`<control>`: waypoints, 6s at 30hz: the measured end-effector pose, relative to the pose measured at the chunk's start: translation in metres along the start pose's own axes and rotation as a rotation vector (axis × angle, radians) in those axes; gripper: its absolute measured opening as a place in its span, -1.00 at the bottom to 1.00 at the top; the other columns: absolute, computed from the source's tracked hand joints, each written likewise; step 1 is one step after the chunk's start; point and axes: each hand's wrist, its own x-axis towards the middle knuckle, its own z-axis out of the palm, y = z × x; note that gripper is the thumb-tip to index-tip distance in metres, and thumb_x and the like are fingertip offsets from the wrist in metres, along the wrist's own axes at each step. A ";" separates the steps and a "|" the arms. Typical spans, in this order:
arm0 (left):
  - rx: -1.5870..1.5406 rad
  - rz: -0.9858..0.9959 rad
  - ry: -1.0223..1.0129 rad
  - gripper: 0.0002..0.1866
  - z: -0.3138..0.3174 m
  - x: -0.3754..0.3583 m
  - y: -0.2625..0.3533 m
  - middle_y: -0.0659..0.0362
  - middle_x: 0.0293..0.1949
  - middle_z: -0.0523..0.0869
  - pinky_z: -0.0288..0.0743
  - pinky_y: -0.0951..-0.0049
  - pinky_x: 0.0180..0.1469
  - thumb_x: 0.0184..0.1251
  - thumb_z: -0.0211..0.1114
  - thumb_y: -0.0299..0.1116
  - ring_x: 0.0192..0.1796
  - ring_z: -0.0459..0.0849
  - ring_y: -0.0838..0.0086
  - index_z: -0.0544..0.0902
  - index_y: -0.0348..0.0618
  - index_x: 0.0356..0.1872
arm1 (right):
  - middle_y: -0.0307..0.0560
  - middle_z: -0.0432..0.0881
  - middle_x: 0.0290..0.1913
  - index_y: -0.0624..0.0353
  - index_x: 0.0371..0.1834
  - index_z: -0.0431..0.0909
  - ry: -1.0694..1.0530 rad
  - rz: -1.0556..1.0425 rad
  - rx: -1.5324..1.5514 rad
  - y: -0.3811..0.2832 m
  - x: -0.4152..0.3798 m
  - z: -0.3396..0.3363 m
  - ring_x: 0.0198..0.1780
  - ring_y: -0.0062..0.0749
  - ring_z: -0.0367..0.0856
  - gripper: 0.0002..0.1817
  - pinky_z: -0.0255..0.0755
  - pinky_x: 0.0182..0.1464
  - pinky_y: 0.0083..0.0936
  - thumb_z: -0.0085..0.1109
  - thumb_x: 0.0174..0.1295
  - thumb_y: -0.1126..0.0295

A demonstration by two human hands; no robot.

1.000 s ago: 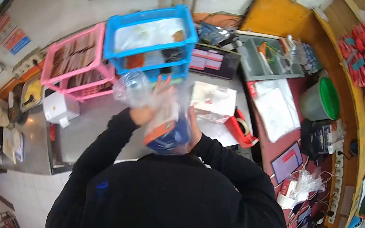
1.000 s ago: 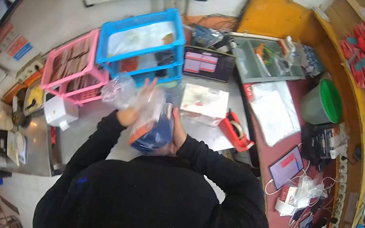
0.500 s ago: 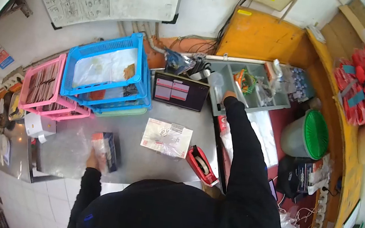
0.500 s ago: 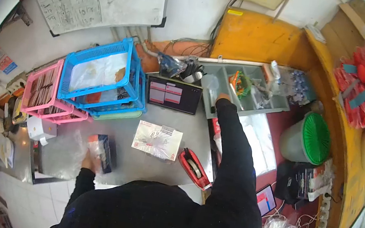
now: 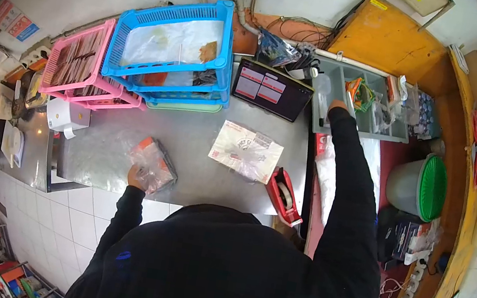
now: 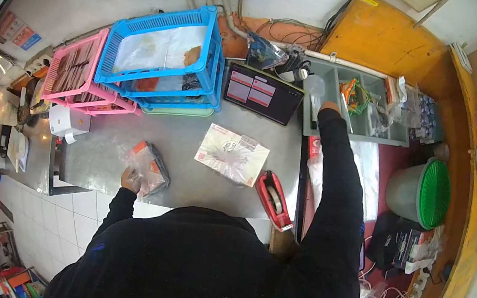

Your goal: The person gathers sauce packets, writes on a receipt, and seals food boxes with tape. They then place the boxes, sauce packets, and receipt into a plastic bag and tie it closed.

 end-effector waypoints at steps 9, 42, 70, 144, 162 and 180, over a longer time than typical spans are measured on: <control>-0.160 0.081 -0.354 -0.72 -0.017 0.019 -0.052 -0.01 -0.33 0.66 0.51 0.24 -0.21 -0.02 0.20 -0.25 -0.22 0.63 0.10 0.61 -0.16 -0.29 | 0.11 0.62 -0.10 0.17 -0.19 0.64 0.050 0.384 0.152 -0.006 0.010 0.059 0.04 -0.03 0.55 -0.72 0.45 0.03 -0.24 0.03 0.14 0.30; -0.465 0.126 -0.547 -0.80 -0.019 0.034 -0.029 0.13 -0.27 0.67 0.46 0.36 -0.05 -0.02 0.25 -0.45 -0.18 0.62 0.34 0.63 -0.20 -0.29 | -0.02 0.67 -0.34 0.22 -0.34 0.64 0.161 -0.032 0.046 -0.019 -0.061 -0.068 -0.28 -0.40 0.65 -0.79 0.49 -0.25 -0.52 0.23 0.07 0.30; -0.380 0.112 -0.335 -0.71 -0.044 0.028 0.004 -0.02 -0.40 0.66 0.50 0.31 -0.25 -0.02 0.30 -0.24 -0.31 0.65 0.13 0.63 -0.19 -0.30 | -0.09 0.65 -0.47 0.21 -0.29 0.61 -0.660 -0.626 0.729 -0.394 -0.356 0.103 -0.50 -0.45 0.59 -0.75 0.50 -0.33 -0.53 0.19 0.05 0.27; -1.436 -0.718 -0.678 -0.83 -0.014 0.039 -0.025 0.11 -0.22 0.56 0.49 0.49 -0.03 0.27 0.09 -0.52 -0.13 0.56 0.43 0.46 -0.31 -0.14 | -0.12 0.63 -0.42 0.25 -0.43 0.59 -0.181 -0.425 1.144 -0.413 -0.367 0.122 -0.37 -0.39 0.60 -0.92 0.46 -0.28 -0.48 0.17 0.05 0.47; -0.461 0.798 -0.866 -0.78 -0.040 0.062 0.061 0.03 -0.36 0.62 0.46 0.28 -0.10 -0.12 0.24 -0.46 -0.17 0.59 0.15 0.59 -0.29 -0.36 | 0.07 0.46 -0.09 0.27 0.02 0.41 0.831 -0.326 0.537 -0.186 -0.376 -0.027 -0.14 -0.11 0.45 -0.30 0.34 -0.07 -0.31 0.49 -0.27 0.31; 0.058 0.795 -0.362 -0.53 0.000 0.036 0.280 -0.09 0.35 0.15 -0.16 -0.08 0.32 -0.24 0.35 -0.30 0.43 -0.04 0.09 0.64 -0.01 -0.13 | -0.02 0.59 -0.26 0.27 -0.19 0.54 0.116 -0.662 1.268 -0.147 -0.351 0.004 -0.21 -0.27 0.57 -0.80 0.41 -0.11 -0.49 0.12 0.16 0.41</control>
